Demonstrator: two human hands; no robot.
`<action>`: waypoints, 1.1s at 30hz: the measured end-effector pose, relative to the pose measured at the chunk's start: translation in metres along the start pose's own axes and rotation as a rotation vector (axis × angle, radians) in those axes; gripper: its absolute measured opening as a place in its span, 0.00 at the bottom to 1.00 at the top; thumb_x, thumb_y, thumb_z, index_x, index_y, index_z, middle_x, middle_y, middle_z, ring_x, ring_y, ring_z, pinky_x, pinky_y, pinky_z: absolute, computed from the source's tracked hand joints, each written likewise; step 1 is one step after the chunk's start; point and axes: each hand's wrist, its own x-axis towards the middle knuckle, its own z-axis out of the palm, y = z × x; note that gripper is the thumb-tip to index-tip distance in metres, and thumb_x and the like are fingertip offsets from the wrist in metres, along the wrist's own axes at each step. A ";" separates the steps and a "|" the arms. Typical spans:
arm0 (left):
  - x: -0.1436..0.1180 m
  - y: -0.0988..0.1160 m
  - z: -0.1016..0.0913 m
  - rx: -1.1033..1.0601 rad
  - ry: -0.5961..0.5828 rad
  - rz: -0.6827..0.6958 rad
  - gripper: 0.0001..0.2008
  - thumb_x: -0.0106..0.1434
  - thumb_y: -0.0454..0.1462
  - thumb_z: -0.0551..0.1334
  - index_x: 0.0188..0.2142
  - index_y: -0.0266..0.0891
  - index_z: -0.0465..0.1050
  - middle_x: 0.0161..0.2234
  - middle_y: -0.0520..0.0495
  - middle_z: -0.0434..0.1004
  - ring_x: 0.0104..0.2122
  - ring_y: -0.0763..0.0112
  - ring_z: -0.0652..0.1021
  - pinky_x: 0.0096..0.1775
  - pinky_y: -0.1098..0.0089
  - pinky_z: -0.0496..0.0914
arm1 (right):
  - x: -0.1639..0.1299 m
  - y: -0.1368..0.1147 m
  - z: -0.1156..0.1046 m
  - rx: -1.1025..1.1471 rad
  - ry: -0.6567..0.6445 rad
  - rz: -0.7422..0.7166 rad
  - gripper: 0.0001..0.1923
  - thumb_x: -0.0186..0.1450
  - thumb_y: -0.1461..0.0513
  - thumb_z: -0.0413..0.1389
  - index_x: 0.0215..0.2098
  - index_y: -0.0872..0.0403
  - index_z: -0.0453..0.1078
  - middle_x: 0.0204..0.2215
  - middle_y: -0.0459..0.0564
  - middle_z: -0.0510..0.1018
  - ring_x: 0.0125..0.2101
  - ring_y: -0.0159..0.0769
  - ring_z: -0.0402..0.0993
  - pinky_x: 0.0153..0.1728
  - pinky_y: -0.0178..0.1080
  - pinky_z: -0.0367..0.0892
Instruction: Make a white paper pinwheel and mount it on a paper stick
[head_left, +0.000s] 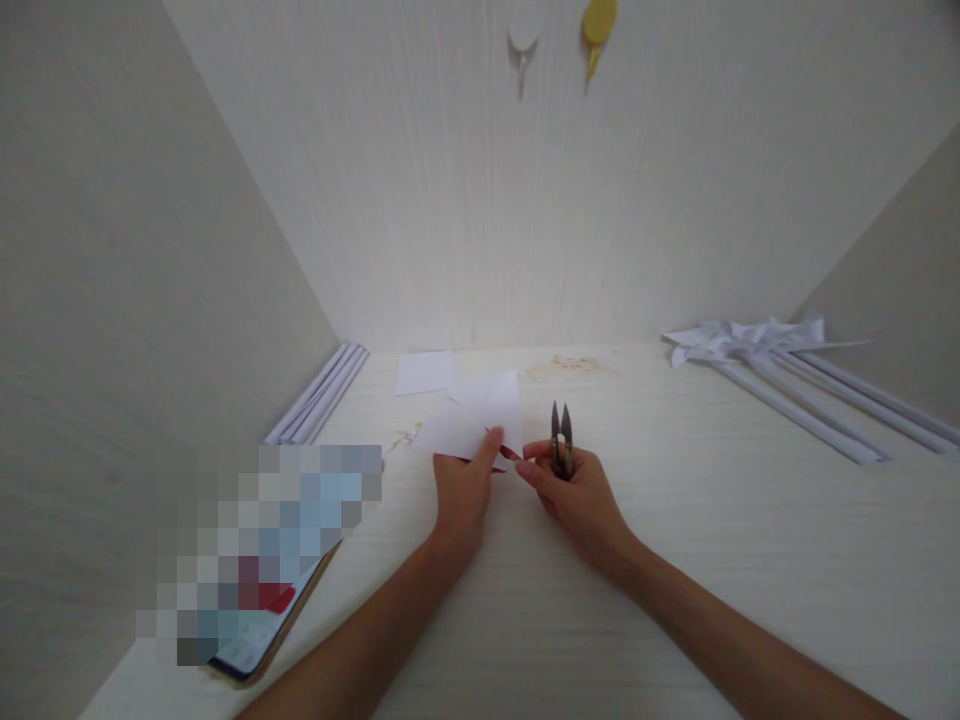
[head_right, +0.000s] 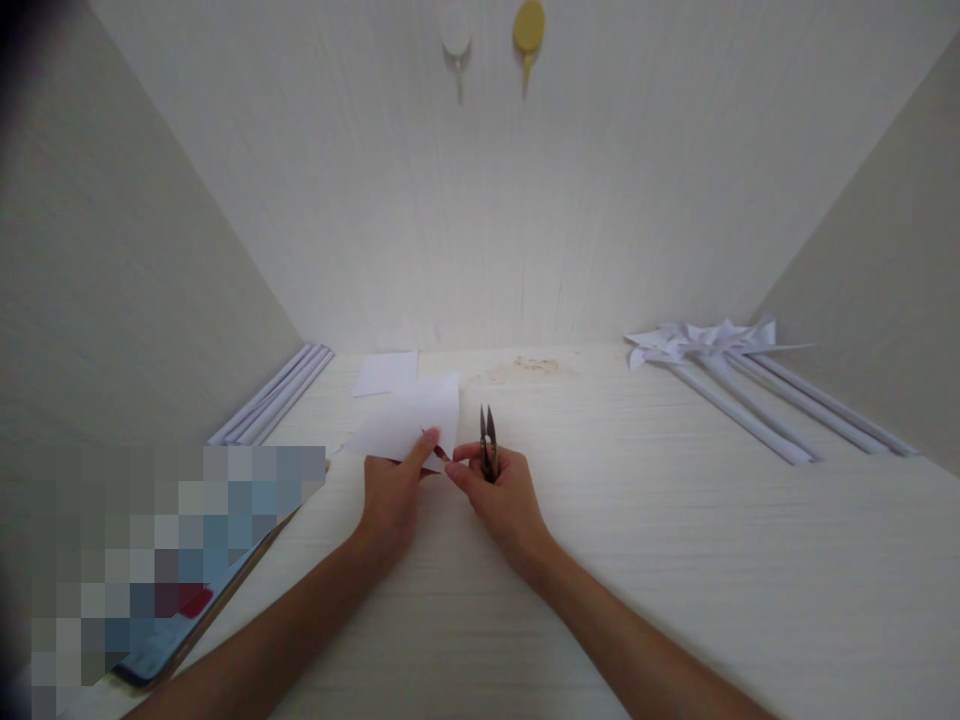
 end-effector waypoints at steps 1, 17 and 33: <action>0.000 0.001 0.000 0.008 -0.007 -0.001 0.10 0.45 0.39 0.64 0.24 0.33 0.70 0.21 0.48 0.74 0.21 0.72 0.74 0.24 0.73 0.68 | 0.000 0.000 0.000 -0.011 0.002 -0.003 0.12 0.45 0.58 0.61 0.24 0.57 0.67 0.09 0.35 0.55 0.11 0.21 0.49 0.12 0.30 0.44; -0.005 0.004 0.000 0.014 -0.071 0.003 0.11 0.44 0.39 0.65 0.26 0.34 0.71 0.23 0.48 0.75 0.22 0.72 0.74 0.23 0.74 0.68 | 0.004 0.004 0.000 -0.051 0.024 -0.028 0.15 0.48 0.53 0.59 0.21 0.55 0.61 0.09 0.36 0.57 0.11 0.21 0.48 0.11 0.30 0.43; -0.006 0.001 0.002 -0.026 -0.122 -0.024 0.11 0.44 0.38 0.65 0.27 0.34 0.72 0.24 0.48 0.76 0.23 0.72 0.74 0.23 0.75 0.68 | 0.003 0.003 0.001 0.032 0.002 0.009 0.17 0.49 0.53 0.58 0.18 0.55 0.57 0.08 0.35 0.55 0.10 0.20 0.47 0.10 0.28 0.42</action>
